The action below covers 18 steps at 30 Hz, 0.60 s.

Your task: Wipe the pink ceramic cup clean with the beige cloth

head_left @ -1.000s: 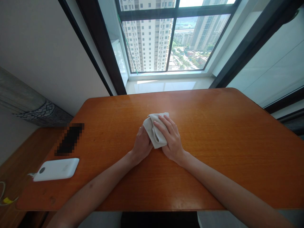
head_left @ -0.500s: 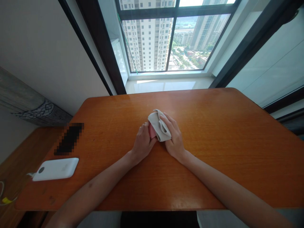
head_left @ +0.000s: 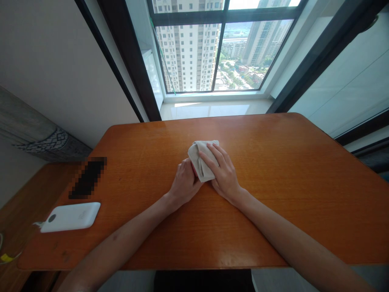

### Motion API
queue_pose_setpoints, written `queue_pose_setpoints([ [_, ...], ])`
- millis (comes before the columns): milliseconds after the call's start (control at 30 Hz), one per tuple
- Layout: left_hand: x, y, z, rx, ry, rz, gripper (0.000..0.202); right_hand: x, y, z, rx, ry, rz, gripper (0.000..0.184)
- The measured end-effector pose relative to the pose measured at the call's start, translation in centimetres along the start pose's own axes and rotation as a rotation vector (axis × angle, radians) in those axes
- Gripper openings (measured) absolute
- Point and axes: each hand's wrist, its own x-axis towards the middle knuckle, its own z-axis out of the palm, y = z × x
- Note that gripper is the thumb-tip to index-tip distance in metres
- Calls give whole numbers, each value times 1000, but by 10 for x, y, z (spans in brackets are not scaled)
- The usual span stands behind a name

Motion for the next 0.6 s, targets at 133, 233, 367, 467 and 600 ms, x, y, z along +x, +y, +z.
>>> queue_pose_setpoints([
  [133, 0, -2, -2, -148, 73, 0, 69, 3, -1, 1, -33, -70, -109, 81],
  [233, -1, -4, -3, -228, 55, 39, 66, 5, -8, 2, 23, -62, -148, 78],
  [367, 0, -2, -5, -242, 42, -6, 61, 5, -10, 6, 194, -2, 45, 65],
  [467, 2, 1, -7, -204, 76, -36, 64, 2, -8, 9, 305, 51, 229, 62],
  [600, 2, -2, -7, -201, 60, -2, 61, -1, -9, 8, 205, 29, 120, 68],
])
